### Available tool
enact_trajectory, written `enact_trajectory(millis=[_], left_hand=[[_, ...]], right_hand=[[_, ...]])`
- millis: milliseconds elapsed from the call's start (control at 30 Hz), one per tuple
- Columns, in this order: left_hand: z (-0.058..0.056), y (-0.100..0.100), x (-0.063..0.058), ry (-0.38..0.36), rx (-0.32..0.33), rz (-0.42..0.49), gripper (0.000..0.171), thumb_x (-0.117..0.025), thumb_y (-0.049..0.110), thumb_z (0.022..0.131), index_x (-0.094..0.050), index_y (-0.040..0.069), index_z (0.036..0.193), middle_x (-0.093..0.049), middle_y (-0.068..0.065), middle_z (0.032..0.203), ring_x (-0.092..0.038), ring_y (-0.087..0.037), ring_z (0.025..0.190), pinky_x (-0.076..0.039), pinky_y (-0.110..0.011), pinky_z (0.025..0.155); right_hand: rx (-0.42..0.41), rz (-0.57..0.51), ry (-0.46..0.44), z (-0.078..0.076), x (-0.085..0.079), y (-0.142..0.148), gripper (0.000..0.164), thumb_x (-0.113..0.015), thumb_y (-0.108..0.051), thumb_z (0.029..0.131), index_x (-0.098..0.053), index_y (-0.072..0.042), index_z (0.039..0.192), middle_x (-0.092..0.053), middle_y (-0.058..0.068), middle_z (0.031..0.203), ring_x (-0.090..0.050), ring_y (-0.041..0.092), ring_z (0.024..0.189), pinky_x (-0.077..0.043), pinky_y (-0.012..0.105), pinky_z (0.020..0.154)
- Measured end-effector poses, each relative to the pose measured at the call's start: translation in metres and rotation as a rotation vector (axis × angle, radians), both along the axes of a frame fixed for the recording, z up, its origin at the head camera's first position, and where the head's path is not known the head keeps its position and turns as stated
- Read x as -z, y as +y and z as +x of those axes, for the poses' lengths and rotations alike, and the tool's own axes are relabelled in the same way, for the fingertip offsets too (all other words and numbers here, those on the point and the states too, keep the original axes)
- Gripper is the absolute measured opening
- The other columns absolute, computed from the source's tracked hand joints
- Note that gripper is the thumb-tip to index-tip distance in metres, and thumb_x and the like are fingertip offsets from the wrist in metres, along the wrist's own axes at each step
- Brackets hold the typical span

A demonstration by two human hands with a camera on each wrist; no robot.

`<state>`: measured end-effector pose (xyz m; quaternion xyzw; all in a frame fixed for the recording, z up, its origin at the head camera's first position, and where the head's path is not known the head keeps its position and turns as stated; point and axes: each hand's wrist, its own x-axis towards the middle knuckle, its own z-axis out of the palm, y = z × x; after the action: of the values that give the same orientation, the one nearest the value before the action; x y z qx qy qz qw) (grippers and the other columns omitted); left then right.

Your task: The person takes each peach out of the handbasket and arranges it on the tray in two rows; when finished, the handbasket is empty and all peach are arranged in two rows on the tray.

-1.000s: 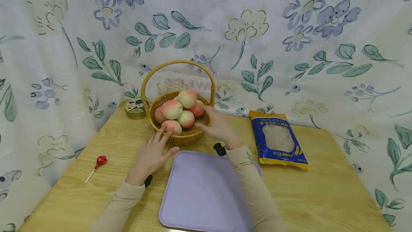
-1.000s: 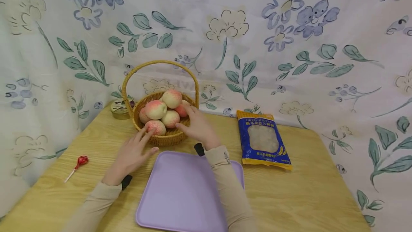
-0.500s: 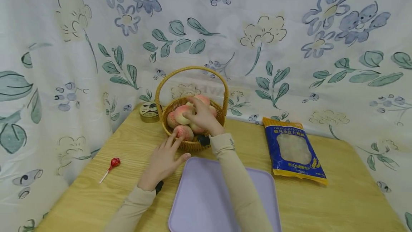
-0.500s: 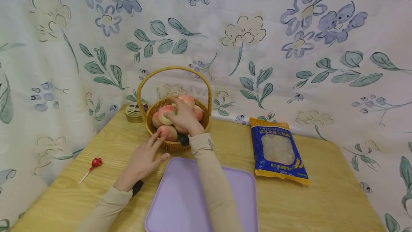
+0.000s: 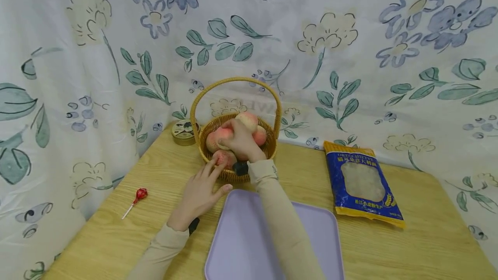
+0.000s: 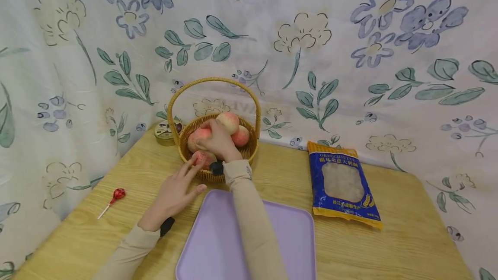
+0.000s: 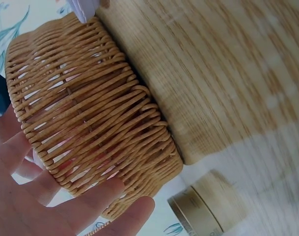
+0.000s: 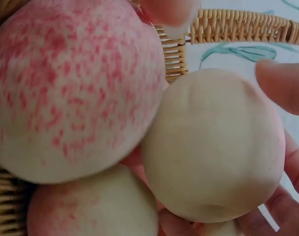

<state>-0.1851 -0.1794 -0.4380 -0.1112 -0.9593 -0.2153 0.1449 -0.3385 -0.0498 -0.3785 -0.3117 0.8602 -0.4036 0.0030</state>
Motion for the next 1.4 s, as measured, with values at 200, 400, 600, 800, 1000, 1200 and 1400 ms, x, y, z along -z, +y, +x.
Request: enact_trajectory(millis=[200,400,600,800,1000,1200,1400], left_hand=[[0.001,0.003,0.0,0.009,-0.007,-0.011,0.072,-0.047,0.062,0.093,-0.044,0.015,0.147,-0.031,-0.014,0.158,-0.043,-0.043,0.134,-0.046,-0.063,0.09],[0.001,0.007,0.001,0.004,0.006,0.004,0.072,-0.044,0.064,0.093,-0.044,0.017,0.147,-0.031,-0.015,0.158,-0.042,-0.044,0.135,-0.046,-0.063,0.089],[0.001,0.013,0.005,-0.008,0.016,0.023,0.072,-0.04,0.066,0.094,-0.041,0.02,0.149,-0.029,-0.015,0.159,-0.042,-0.045,0.134,-0.045,-0.064,0.09],[-0.003,0.018,0.006,-0.011,0.032,0.046,0.071,-0.038,0.065,0.095,-0.041,0.02,0.149,-0.028,-0.014,0.159,-0.04,-0.043,0.137,-0.045,-0.064,0.091],[-0.006,0.017,0.004,-0.023,0.015,0.043,0.068,-0.044,0.06,0.095,-0.046,0.014,0.145,-0.036,-0.019,0.154,-0.041,-0.045,0.135,-0.042,-0.066,0.094],[-0.006,0.01,0.001,-0.042,0.007,0.016,0.067,-0.045,0.058,0.096,-0.045,0.012,0.146,-0.033,-0.019,0.155,-0.041,-0.045,0.135,-0.042,-0.065,0.095],[-0.002,0.001,-0.002,-0.047,0.005,0.019,0.066,-0.046,0.055,0.097,-0.042,0.013,0.148,-0.031,-0.019,0.156,-0.038,-0.046,0.137,-0.041,-0.067,0.095]], right_hand=[[0.025,0.126,0.077,0.003,-0.006,0.001,0.049,-0.076,-0.02,0.081,-0.055,-0.009,0.125,-0.055,0.008,0.13,-0.051,0.023,0.124,-0.043,0.038,0.105],[-0.01,0.202,0.064,0.003,-0.005,-0.003,0.057,-0.073,-0.013,0.083,-0.049,-0.008,0.134,-0.053,0.009,0.137,-0.049,0.024,0.129,-0.042,0.037,0.107],[-0.012,0.357,0.125,-0.001,-0.003,-0.003,0.067,-0.077,-0.022,0.081,-0.047,-0.015,0.141,-0.047,0.008,0.145,-0.043,0.024,0.136,-0.038,0.038,0.111],[0.001,0.223,0.071,-0.005,0.0,0.004,0.064,-0.079,-0.021,0.077,-0.049,-0.013,0.132,-0.051,0.01,0.135,-0.048,0.025,0.128,-0.043,0.038,0.105],[-0.011,-0.103,-0.116,0.007,0.002,0.014,0.07,-0.078,-0.018,0.077,-0.043,-0.009,0.137,-0.046,0.009,0.137,-0.052,0.024,0.122,-0.048,0.039,0.1],[0.045,-0.254,-0.129,0.024,0.006,0.035,0.066,-0.076,-0.018,0.08,-0.045,-0.012,0.138,-0.046,0.009,0.138,-0.053,0.025,0.12,-0.049,0.041,0.097],[0.075,-0.346,-0.187,0.046,0.007,0.055,0.069,-0.077,-0.018,0.081,-0.039,-0.014,0.139,-0.036,0.011,0.145,-0.048,0.028,0.126,-0.047,0.046,0.1]])
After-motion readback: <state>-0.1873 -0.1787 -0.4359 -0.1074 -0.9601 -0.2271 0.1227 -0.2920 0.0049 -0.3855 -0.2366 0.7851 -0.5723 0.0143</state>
